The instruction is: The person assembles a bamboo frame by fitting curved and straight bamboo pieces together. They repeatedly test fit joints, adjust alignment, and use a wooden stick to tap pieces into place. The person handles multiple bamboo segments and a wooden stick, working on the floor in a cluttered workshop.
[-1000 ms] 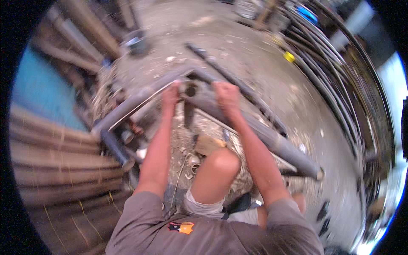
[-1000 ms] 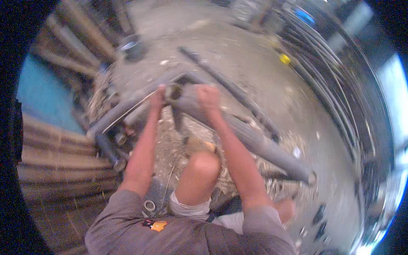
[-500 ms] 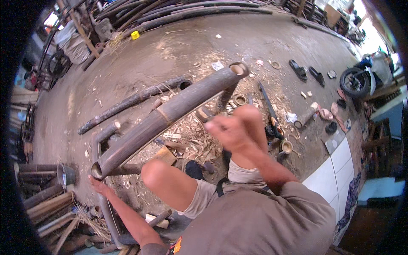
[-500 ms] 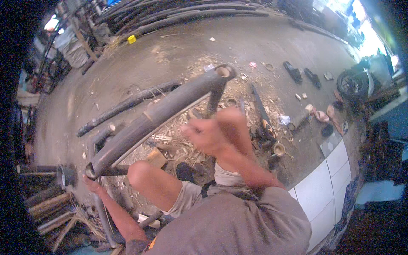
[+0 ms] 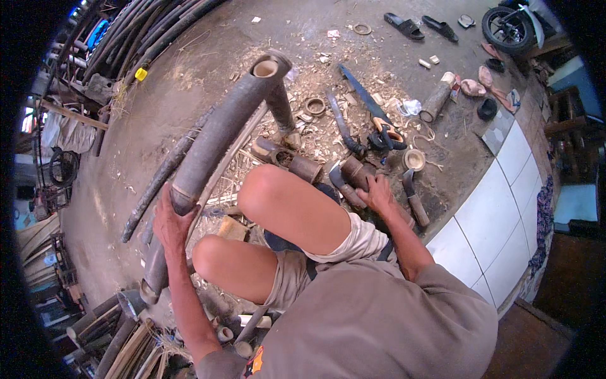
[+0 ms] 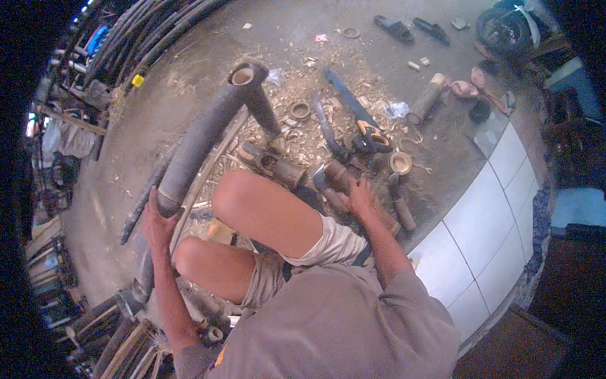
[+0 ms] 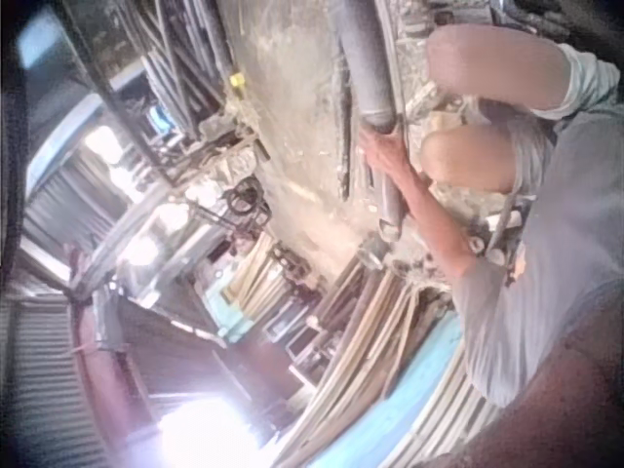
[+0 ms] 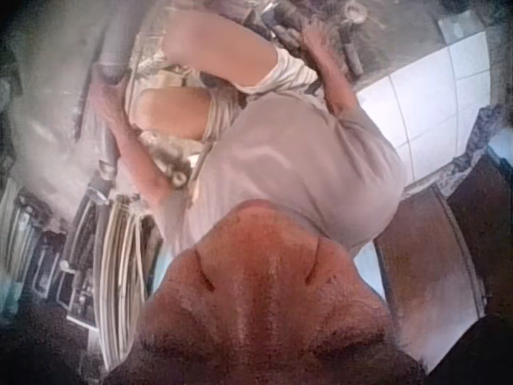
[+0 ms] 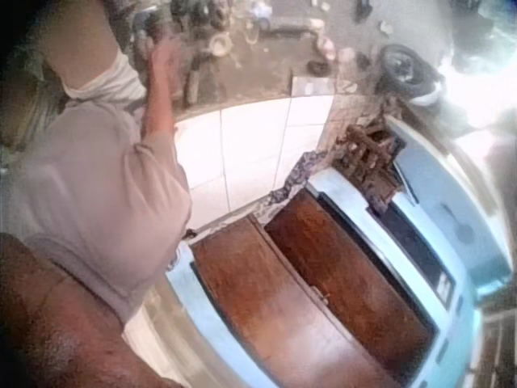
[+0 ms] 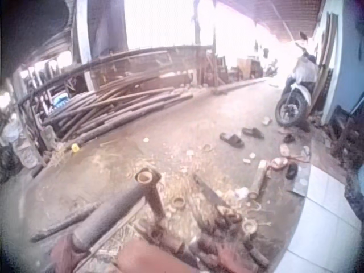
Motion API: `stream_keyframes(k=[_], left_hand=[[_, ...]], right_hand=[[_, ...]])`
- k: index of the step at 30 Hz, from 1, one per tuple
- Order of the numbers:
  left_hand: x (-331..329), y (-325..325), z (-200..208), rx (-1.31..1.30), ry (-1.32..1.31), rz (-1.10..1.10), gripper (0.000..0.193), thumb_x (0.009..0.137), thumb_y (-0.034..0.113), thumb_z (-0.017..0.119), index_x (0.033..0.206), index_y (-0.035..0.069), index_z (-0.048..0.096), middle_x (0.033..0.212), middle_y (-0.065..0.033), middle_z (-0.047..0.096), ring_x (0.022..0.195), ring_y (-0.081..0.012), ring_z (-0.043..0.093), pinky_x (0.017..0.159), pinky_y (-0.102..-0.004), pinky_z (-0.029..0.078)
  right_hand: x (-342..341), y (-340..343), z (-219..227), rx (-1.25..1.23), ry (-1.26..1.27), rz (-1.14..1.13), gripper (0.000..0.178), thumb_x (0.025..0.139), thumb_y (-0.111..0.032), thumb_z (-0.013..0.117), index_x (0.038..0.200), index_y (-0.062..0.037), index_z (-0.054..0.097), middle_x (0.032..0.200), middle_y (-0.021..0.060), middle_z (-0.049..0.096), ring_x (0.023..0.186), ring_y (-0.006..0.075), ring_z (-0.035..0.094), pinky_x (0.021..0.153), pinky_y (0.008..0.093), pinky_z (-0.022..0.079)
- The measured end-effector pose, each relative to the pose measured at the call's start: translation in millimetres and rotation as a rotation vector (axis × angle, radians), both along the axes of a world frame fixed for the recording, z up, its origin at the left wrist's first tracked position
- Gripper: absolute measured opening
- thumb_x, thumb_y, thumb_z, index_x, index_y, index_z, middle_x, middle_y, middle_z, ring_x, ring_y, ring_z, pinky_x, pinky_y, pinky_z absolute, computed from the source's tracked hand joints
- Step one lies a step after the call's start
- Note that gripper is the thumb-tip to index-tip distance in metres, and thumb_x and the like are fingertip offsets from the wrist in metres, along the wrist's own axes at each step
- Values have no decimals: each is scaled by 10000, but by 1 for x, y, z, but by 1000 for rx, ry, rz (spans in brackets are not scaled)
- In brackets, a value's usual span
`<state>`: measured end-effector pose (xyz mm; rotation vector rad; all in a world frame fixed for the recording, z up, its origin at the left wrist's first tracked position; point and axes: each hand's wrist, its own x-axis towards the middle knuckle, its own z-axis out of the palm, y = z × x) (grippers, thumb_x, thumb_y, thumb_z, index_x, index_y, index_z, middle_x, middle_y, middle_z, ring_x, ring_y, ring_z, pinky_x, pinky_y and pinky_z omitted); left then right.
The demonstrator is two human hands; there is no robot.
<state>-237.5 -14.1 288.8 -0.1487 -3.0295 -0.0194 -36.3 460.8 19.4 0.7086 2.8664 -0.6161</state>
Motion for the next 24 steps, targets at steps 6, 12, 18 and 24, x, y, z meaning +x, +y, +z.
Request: stream_keyframes(k=[6, 12, 18, 24], left_hand=[[-38, -53, -21, -70, 101, -76, 1017, 633, 367, 916, 1500, 153, 429, 1223, -191, 651, 1116, -404, 629, 939, -507, 504], [-54, -36, -19, -80, 149, -40, 942, 630, 383, 903, 1442, 141, 491, 1227, -177, 653, 1123, -397, 631, 922, -512, 511], [-24, -34, -18, -158, 214, -45, 894, 610, 374, 901, 1391, 137, 536, 1145, -155, 641, 1073, -373, 632, 889, -498, 520], [-15, -31, -10, -89, 246, -36, 906, 591, 354, 910, 1394, 139, 550, 1181, -150, 657, 1098, -371, 632, 914, -500, 512]], right_hand=[[26, 7, 16, -49, -283, -89, 1079, 768, -418, 844, 1624, -206, 221, 1410, 260, 471, 1286, 458, 479, 1023, 581, 443], [52, 24, -6, -224, -235, -102, 1023, 776, -458, 798, 1602, -166, 270, 1344, 312, 545, 1252, 474, 541, 1010, 569, 461], [-10, 4, 36, -562, -71, 76, 920, 780, -577, 756, 1508, -125, 421, 1225, 318, 656, 1151, 476, 640, 967, 547, 507], [-137, -40, 33, -685, -6, 647, 736, 802, -500, 762, 1340, -42, 557, 1128, 285, 691, 1064, 429, 675, 902, 508, 515]])
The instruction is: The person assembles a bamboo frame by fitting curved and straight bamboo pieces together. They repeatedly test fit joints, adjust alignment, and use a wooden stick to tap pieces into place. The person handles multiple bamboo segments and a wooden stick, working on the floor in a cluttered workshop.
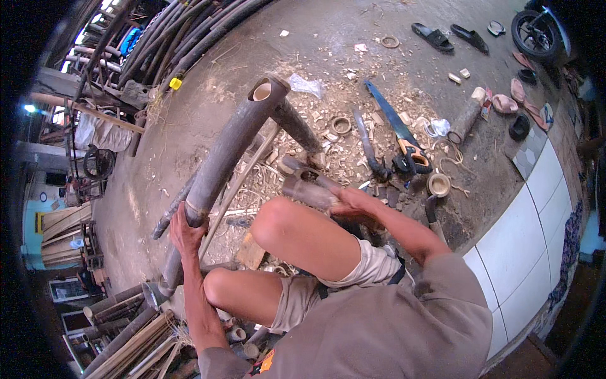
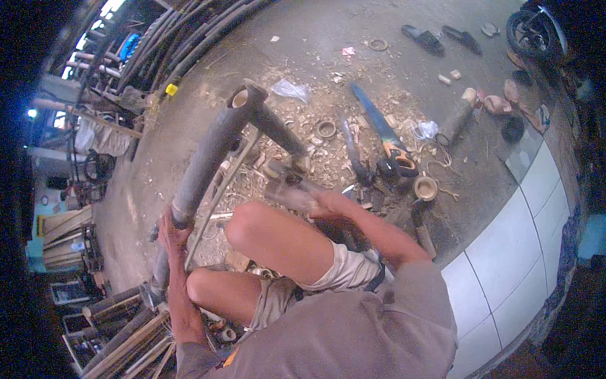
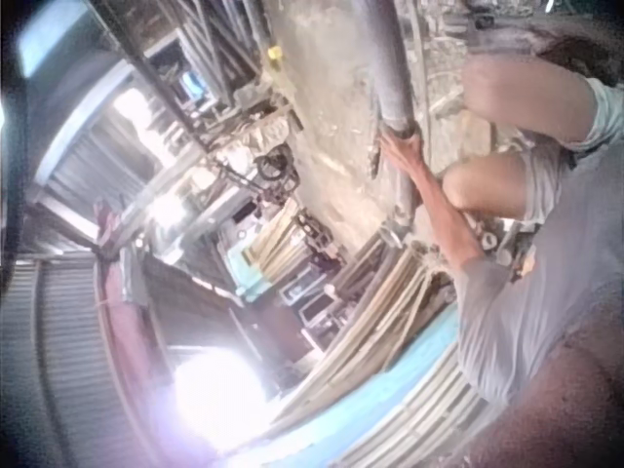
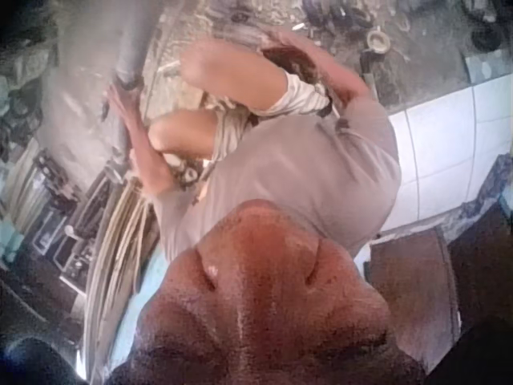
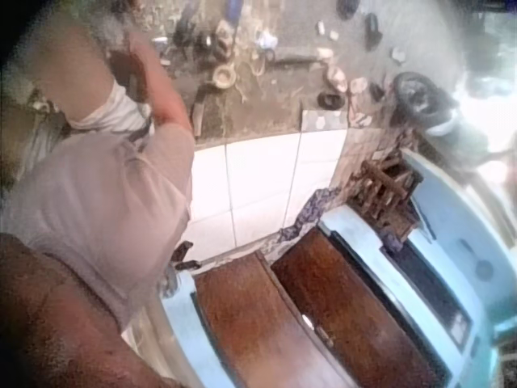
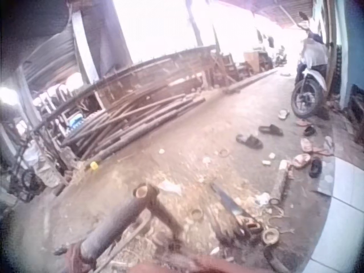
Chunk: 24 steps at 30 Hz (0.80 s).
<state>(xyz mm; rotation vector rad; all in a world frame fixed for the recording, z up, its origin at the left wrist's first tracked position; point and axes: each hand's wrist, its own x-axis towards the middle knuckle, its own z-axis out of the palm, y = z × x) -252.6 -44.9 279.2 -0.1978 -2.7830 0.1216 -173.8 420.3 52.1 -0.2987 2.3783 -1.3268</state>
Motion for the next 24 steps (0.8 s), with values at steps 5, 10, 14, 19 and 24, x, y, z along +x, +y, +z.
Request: stream_keyframes(k=[5, 10, 14, 19, 24], left_hand=[[18, -26, 6, 42, 70, -30, 941, 575, 359, 926, 1405, 129, 548, 1242, -161, 655, 1108, -391, 638, 942, -497, 510], [15, -27, 13, 48, 105, -19, 938, 578, 343, 929, 1414, 157, 546, 1232, -144, 660, 1115, -380, 639, 937, -497, 511], [15, -27, 2, 52, 67, 11, 907, 587, 323, 920, 1407, 181, 559, 1197, -127, 667, 1106, -362, 642, 937, -493, 511], [-6, -13, -12, 46, 39, -2, 896, 587, 363, 899, 1403, 196, 570, 1150, -104, 673, 1077, -327, 651, 907, -479, 517], [-39, 18, -12, 83, 60, -62, 888, 590, 370, 890, 1401, 198, 573, 1149, -93, 667, 1051, -322, 650, 894, -477, 520]], right_hand=[[-87, -13, 12, -141, -104, -167, 696, 811, -520, 740, 1267, -9, 614, 1106, 254, 707, 1021, 392, 685, 880, 473, 516], [-114, -15, 0, 36, -44, -128, 775, 780, -575, 739, 1286, 1, 623, 1128, 273, 703, 1064, 395, 683, 910, 468, 517], [-108, -19, 24, 90, -99, 62, 851, 775, -651, 712, 1307, 5, 611, 1179, 288, 689, 1094, 412, 671, 935, 479, 512], [-68, -1, 24, -63, -139, 30, 831, 826, -623, 722, 1334, 24, 605, 1200, 225, 702, 1104, 305, 669, 968, 419, 496], [-31, 49, 13, -252, -366, -344, 746, 868, -541, 734, 1383, -16, 607, 1243, 158, 694, 1117, 241, 636, 1028, 378, 464]])
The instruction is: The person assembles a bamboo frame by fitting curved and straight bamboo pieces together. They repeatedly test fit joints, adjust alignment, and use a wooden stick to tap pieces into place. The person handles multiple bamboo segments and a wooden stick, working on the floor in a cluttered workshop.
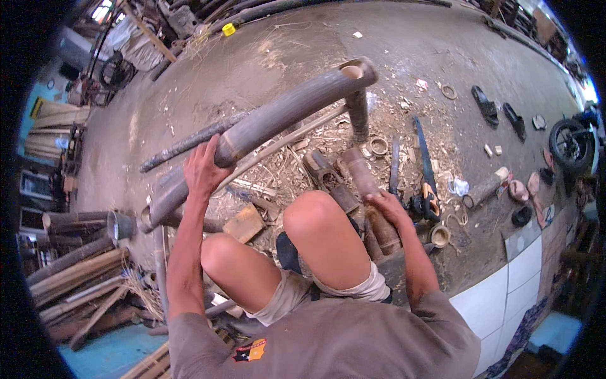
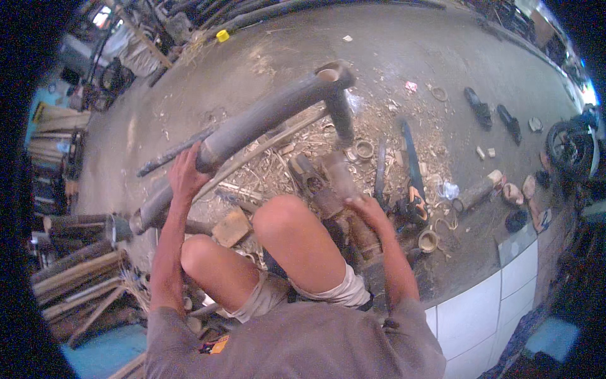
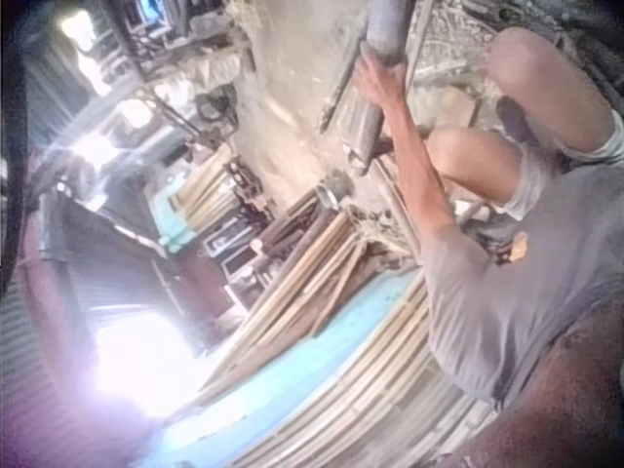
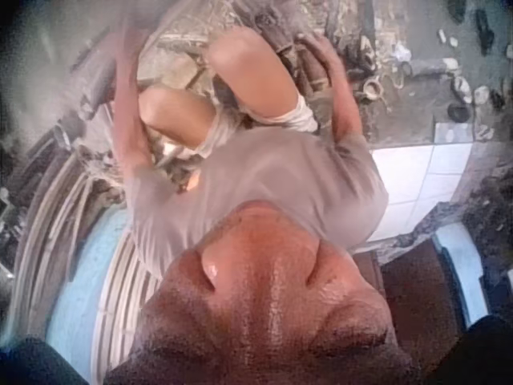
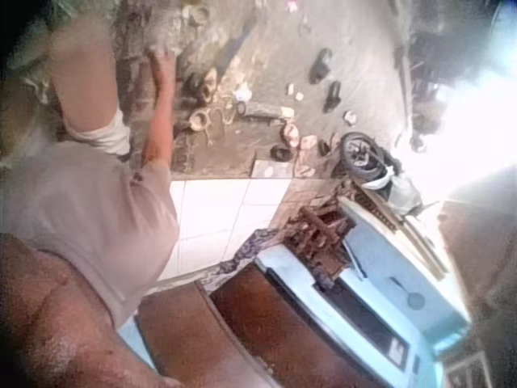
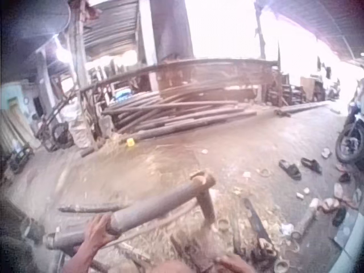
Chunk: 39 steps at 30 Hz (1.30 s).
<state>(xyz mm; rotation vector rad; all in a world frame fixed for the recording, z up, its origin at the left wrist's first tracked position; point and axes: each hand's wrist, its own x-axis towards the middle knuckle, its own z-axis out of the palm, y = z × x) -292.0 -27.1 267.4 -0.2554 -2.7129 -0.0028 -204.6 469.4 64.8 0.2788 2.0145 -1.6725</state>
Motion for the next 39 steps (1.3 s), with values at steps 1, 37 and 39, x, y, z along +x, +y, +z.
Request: stream_keyframes(k=[1, 37, 39], left_hand=[[2, 1, -2, 0, 3, 9, 886, 592, 368, 889, 1401, 197, 573, 1149, -93, 666, 1048, -322, 650, 894, -478, 520], [120, -297, -24, 785, -21, 489, 581, 1021, 526, 421, 1200, 64, 725, 1242, -244, 684, 1186, -389, 637, 1046, -485, 445], [113, -290, -33, 822, -2, 594, 542, 1004, 471, 444, 1167, 32, 717, 1178, -268, 692, 1145, -394, 654, 1015, -453, 464]], right_hand=[[-2, 0, 19, -11, -10, -88, 733, 873, -533, 730, 1349, 14, 622, 1211, 160, 701, 1113, 229, 632, 1018, 371, 463], [29, 20, -3, 1006, 260, 44, 441, 985, -363, 572, 1239, -6, 627, 1197, 272, 659, 1046, 462, 633, 911, 484, 495], [-16, 0, 50, 947, 136, 49, 386, 997, -341, 552, 1205, -32, 651, 1175, 274, 664, 1027, 478, 636, 892, 492, 498]])
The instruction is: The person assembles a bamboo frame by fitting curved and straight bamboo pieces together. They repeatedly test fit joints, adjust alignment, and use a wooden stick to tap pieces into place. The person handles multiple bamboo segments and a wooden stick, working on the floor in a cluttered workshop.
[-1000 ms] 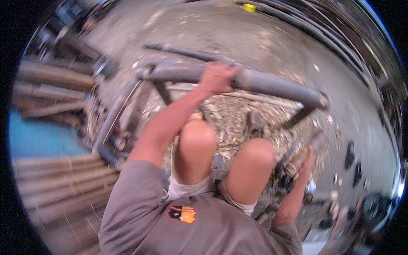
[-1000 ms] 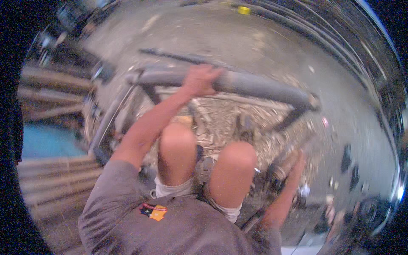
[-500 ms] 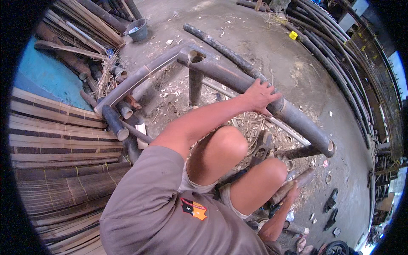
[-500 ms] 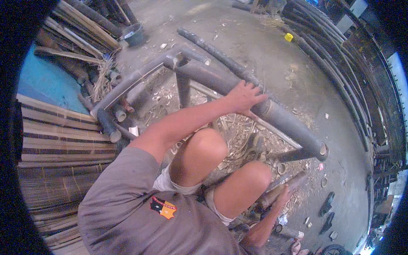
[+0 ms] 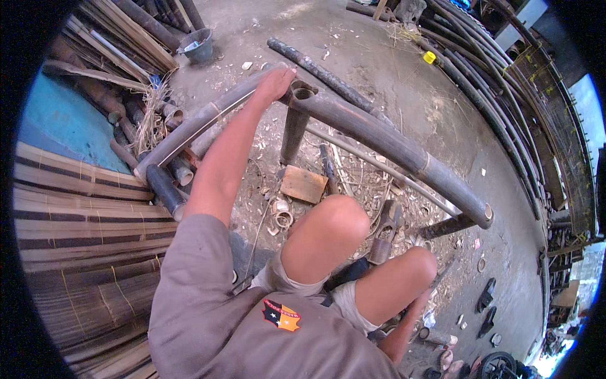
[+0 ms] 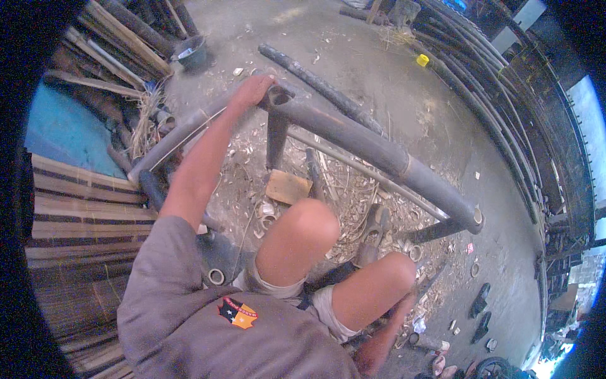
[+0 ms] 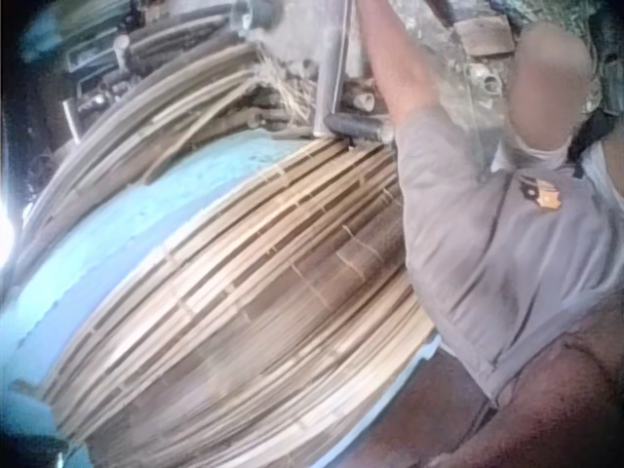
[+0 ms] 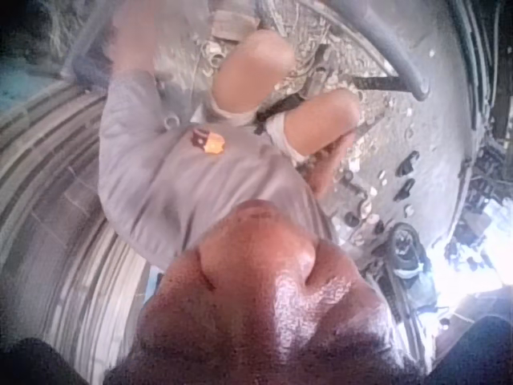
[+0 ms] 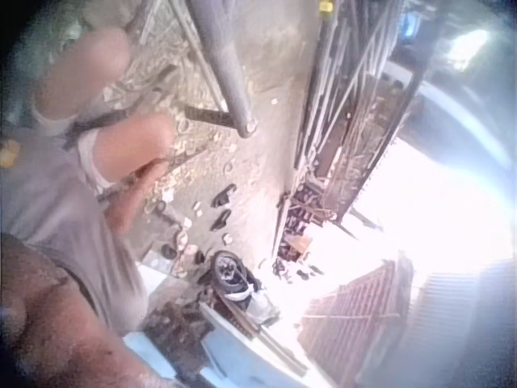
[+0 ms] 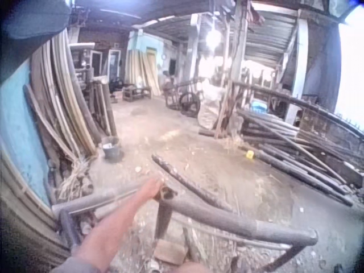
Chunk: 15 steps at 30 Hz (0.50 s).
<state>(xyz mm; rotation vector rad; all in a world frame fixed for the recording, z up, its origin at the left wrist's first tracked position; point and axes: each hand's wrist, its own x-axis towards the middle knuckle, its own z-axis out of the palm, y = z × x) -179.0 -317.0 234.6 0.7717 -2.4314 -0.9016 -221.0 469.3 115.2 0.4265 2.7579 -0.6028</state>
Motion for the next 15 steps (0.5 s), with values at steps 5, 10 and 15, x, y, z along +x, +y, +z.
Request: stream_keyframes(k=[5, 10, 15], left_hand=[[1, 3, -3, 63, -62, 35, 483, 958, 407, 489, 1141, 21, 714, 1154, -271, 695, 1112, -421, 656, 981, -470, 484], [18, 7, -12, 109, -24, 67, 475, 950, 401, 466, 1124, 31, 707, 1162, -258, 688, 1115, -453, 631, 974, -484, 482], [8, 37, 0, 187, 28, 38, 478, 958, 394, 431, 1120, 28, 692, 1172, -255, 681, 1121, -452, 625, 970, -488, 479]], right_hand=[[-140, -95, 189, -398, 672, 204, 409, 1011, -382, 607, 821, -21, 608, 651, 48, 526, 565, 179, 523, 563, 378, 434], [-130, -333, 352, -1491, 526, 425, 413, 1043, -318, 586, 687, -196, 414, 579, -69, 301, 438, 45, 283, 371, 233, 208], [-148, -469, 246, -1342, 422, 550, 307, 1006, -285, 562, 727, -164, 518, 615, -24, 465, 478, 87, 422, 388, 262, 300]])
